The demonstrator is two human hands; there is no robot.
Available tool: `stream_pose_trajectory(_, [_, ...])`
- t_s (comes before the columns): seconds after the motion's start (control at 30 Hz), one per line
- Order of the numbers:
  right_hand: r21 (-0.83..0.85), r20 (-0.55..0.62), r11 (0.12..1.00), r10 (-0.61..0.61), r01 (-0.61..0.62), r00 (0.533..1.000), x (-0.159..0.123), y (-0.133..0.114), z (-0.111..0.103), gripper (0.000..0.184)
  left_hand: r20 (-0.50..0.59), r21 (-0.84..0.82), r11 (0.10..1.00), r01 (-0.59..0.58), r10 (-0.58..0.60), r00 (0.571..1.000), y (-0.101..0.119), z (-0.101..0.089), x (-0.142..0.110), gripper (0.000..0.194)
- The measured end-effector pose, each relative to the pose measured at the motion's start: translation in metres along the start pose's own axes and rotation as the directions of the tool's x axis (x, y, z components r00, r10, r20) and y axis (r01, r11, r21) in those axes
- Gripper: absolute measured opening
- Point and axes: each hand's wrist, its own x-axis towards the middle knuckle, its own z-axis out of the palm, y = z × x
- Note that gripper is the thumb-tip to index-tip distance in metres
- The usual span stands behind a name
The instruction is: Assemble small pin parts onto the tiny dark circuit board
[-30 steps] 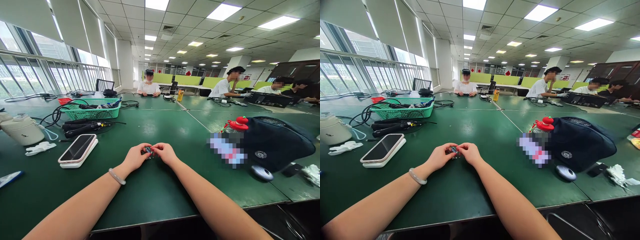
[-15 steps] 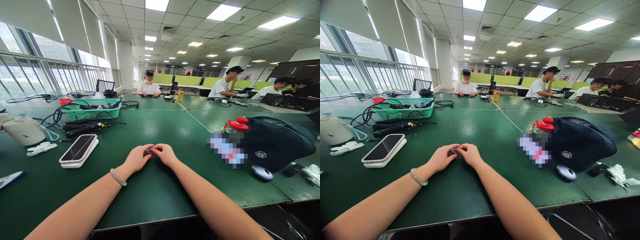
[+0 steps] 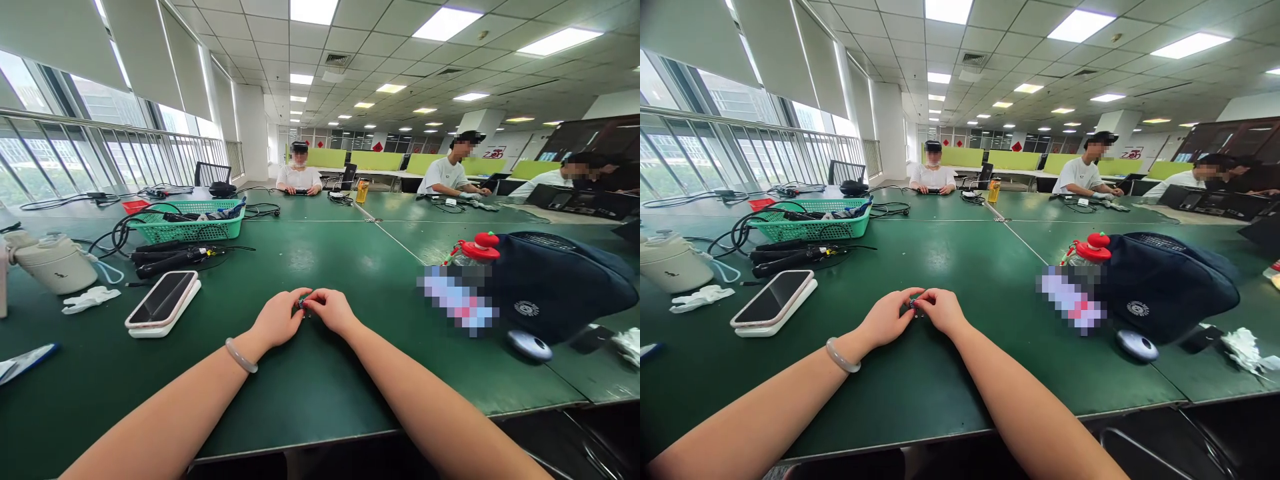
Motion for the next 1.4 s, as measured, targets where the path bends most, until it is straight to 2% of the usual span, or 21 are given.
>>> stream_pose_trajectory(0.43, [-0.041, 0.042, 0.997, -0.056, 0.058, 0.998, -0.003, -0.003, -0.002, 0.015, 0.002, -0.1, 0.995, -0.013, 0.013, 1.0, -0.001, -0.002, 0.001, 0.045])
stream_pose_trajectory(0.8, [-0.219, 0.079, 0.957, -0.176, 0.189, 0.981, -0.004, -0.006, -0.002, 0.015, 0.023, -0.155, 0.988, -0.012, 0.016, 1.0, 0.007, -0.005, 0.002, 0.037])
stream_pose_trajectory(1.0, [-0.291, 0.087, 0.928, -0.218, 0.234, 0.972, -0.005, -0.01, -0.004, 0.012, 0.027, -0.144, 0.99, 0.0, 0.004, 1.0, 0.007, -0.003, 0.0, 0.049])
stream_pose_trajectory(1.4, [-0.195, 0.098, 0.953, -0.216, 0.232, 0.971, -0.004, -0.006, -0.007, 0.013, 0.086, -0.138, 0.99, 0.034, -0.022, 0.996, 0.011, -0.007, -0.001, 0.053])
